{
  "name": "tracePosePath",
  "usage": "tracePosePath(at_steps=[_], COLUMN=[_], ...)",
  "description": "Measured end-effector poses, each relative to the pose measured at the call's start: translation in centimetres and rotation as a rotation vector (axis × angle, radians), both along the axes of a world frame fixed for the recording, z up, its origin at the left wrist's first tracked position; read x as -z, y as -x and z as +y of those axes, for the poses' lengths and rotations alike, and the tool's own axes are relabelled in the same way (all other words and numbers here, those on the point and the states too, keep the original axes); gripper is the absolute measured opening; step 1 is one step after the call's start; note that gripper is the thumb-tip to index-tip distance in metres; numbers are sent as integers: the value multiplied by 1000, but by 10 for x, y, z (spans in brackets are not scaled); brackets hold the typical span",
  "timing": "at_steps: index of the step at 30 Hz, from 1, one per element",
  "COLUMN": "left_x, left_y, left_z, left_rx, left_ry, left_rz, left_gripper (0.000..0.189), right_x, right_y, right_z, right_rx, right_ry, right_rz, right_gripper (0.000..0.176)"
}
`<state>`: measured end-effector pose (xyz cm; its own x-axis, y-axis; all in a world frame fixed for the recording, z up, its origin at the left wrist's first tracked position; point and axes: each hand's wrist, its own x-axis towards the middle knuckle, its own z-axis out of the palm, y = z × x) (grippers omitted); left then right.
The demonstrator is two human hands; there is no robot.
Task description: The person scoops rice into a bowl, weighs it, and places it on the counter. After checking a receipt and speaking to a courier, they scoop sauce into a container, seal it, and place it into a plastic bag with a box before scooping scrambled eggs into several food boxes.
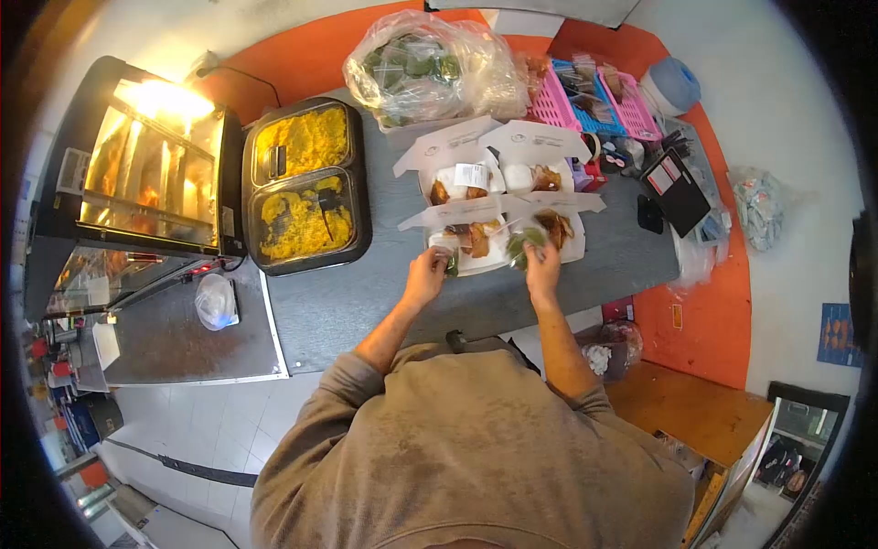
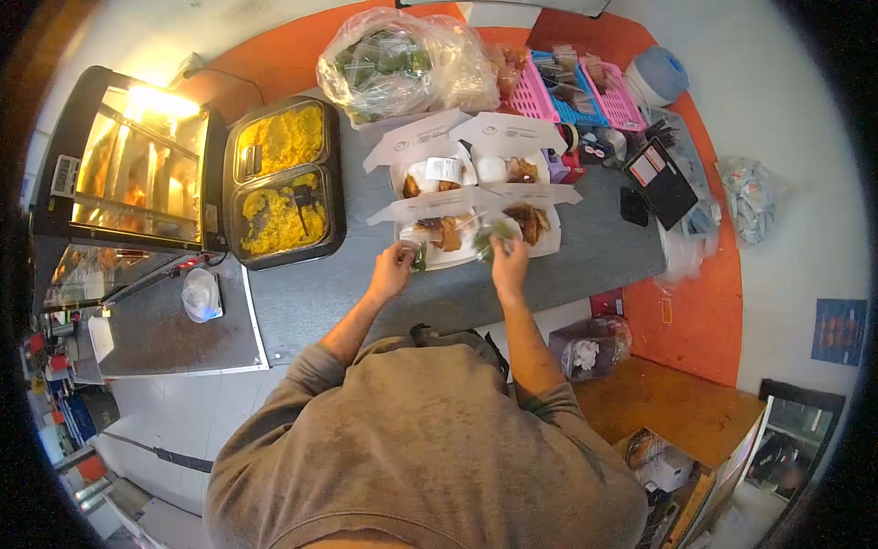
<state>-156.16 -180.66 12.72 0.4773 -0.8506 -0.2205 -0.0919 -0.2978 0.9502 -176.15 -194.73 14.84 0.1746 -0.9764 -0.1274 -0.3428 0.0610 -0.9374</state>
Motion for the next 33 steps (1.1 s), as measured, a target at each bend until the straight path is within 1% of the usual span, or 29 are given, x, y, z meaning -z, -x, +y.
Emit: tracePosePath(at_steps=[1, 2, 3, 4, 5, 7, 8, 9, 10, 11, 12, 14, 15, 17, 18, 19, 20, 21, 23, 25, 26, 27, 28, 29, 31, 32, 33], left_x=[-4, -2, 3, 6, 7, 5, 3, -7, -15, -18, -20, -24, -26, -25, -23, -21, -22, -22, -21, -17, -17, -19, -21, -22, -24, -23, -21], left_y=[1, 1, 2, 3, 6, 9, 10, 10, 10, 11, 11, 12, 11, 9, 7, 5, 5, 5, 5, 7, 9, 10, 10, 11, 9, 8, 8], left_z=[-6, -11, -15, -17, -16, -13, -11, -9, -7, -5, -4, 0, 2, 6, 8, 10, 12, 14, 16, 19, 22, 25, 27, 31, 42, 50, 60], left_rx=[46, 54, 56, 57, 63, -73, -73, -50, -27, -29, -32, -40, -43, -51, -69, -87, -91, -102, -123, -139, -148, -158, -171, -185, -245, -267, -331], left_ry=[-42, -42, -108, -173, -172, 102, 104, 70, 34, 32, 52, 70, 70, 72, 72, 73, 72, 52, 27, -11, -20, -31, -41, -46, -84, -91, -127], left_rz=[-137, -135, -242, -350, -348, -561, -560, -617, -673, -671, -684, -695, -682, -669, -672, -676, -676, -672, -667, -648, -649, -636, -625, -627, -622, -627, -595], left_gripper=[22, 22, 27, 33, 33, 46, 46, 48, 51, 51, 51, 51, 51, 50, 48, 46, 46, 43, 41, 36, 36, 35, 33, 33, 31, 31, 30], right_x=[1, 1, 2, 27, 40, 55, 62, 50, 24, 2, -8, -19, -16, -12, -29, -64, -86, -90, -93, -68, -45, -17, -11, -7, -18, 0, -9], right_y=[6, 11, 18, 30, 38, 48, 52, 50, 45, 42, 45, 52, 60, 78, 73, 60, 47, 35, 5, -25, -38, -50, -62, -66, -82, -84, -95], right_z=[-6, -12, -18, -31, -37, -50, -56, -56, -52, -49, -49, -51, -59, -81, -89, -96, -104, -117, -154, -195, -214, -232, -238, -241, -231, -239, -234], right_rx=[6, 64, 121, 106, 111, -51, -53, -53, -29, -5, -6, -140, -143, -546, -549, -517, -483, -487, -377, -377, -388, -456, -523, -537, -582, -539, -561], right_ry=[-1, 99, 197, 145, 145, 268, 84, 85, -214, -513, -513, -461, -460, -329, -326, -349, -373, -372, -72, 249, 245, 254, 267, 271, 255, 313, 320], right_rz=[2, 33, 66, 127, 130, 375, 384, 384, 281, 175, 178, 382, 383, 399, 400, 279, 158, 159, -137, 128, 126, 327, 528, 523, 764, 673, 665], right_gripper=[27, 28, 29, 30, 30, 30, 34, 34, 35, 35, 35, 35, 35, 35, 35, 34, 32, 32, 31, 30, 30, 28, 27, 27, 21, 22, 22])
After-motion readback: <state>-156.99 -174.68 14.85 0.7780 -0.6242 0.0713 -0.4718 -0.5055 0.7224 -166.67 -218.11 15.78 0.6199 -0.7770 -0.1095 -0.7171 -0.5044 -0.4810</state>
